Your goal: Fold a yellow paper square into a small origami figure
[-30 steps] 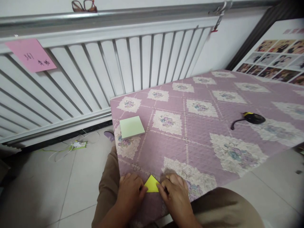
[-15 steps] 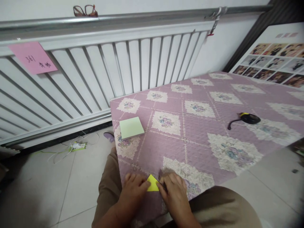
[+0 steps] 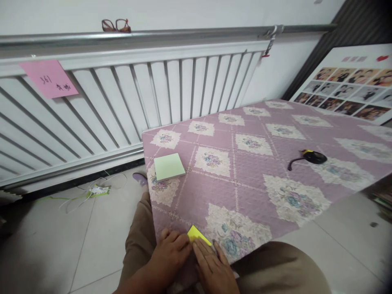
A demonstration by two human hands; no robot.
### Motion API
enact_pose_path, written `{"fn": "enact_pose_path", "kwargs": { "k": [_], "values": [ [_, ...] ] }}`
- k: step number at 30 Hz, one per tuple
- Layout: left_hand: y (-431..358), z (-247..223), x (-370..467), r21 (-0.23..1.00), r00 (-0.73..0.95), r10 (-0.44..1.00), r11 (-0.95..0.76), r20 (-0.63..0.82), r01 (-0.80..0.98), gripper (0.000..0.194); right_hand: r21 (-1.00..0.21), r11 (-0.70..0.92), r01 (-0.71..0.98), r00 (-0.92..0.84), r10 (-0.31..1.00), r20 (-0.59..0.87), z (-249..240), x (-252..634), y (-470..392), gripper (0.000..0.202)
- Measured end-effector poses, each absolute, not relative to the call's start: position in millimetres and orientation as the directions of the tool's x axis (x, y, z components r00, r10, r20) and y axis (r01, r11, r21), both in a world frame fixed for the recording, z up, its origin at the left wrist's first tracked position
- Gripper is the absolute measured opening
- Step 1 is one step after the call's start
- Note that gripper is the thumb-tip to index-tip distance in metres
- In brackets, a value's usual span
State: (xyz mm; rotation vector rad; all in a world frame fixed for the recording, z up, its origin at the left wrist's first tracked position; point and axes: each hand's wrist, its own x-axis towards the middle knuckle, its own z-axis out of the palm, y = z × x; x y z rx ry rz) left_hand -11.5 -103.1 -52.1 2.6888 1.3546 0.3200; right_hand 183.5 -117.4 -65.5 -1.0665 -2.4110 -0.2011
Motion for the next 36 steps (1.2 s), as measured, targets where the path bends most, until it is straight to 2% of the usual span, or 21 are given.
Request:
{"fn": "enact_pose_path", "kwargs": {
  "k": [5, 8, 12, 16, 18, 21, 24, 31, 36],
  "values": [
    [-113.5, -44.1, -28.1, 0.167, 0.563, 0.818, -0.575, 0.117, 0.801, 0.025, -0.009, 0.722, 0.692, -0.663, 0.641, 0.388, -64.5, 199.6, -112.1, 0.039],
    [-117.5, -39.5, -34.8, 0.15, 0.573, 0.817, -0.575, 0.062, 0.804, 0.028, -0.019, 0.723, 0.691, -0.671, 0.651, 0.355, -65.4, 204.5, -111.0, 0.041],
    [-118.5, -43.0, -36.0, 0.169, 0.55, 0.832, -0.554, 0.076, 0.815, 0.027, -0.077, 0.698, 0.711, -0.634, 0.686, 0.357, -69.3, 210.7, -111.8, 0.04],
    [-114.9, -47.7, -28.7, 0.289, 0.453, 0.884, -0.467, 0.118, 0.835, 0.022, -0.254, 0.597, 0.761, -0.518, 0.795, 0.316, -59.0, 207.8, -104.0, 0.034],
    [-111.8, -45.3, -23.3, 0.371, 0.387, 0.916, -0.398, 0.107, 0.839, 0.013, -0.345, 0.497, 0.797, -0.463, 0.868, 0.18, -47.8, 200.3, -94.5, 0.035],
    [-106.4, -38.2, -16.6, 0.468, 0.309, 0.95, -0.295, 0.049, 0.833, 0.005, -0.397, 0.444, 0.803, -0.475, 0.88, 0.024, -33.3, 188.5, -77.4, 0.037],
    [-101.2, -34.4, -13.3, 0.513, 0.265, 0.964, -0.239, 0.023, 0.825, 0.008, -0.428, 0.463, 0.776, -0.52, 0.854, -0.018, -28.5, 183.5, -64.0, 0.037],
    [-95.6, -35.7, -13.0, 0.516, 0.299, 0.954, -0.262, 0.012, 0.816, 0.014, -0.448, 0.536, 0.715, -0.608, 0.793, -0.022, -28.7, 187.8, -51.0, 0.034],
    [-94.8, -32.2, -11.9, 0.43, 0.333, 0.943, -0.296, -0.012, 0.853, 0.014, -0.421, 0.528, 0.737, -0.599, 0.799, -0.046, -22.1, 185.2, -53.8, 0.033]
  ]
}}
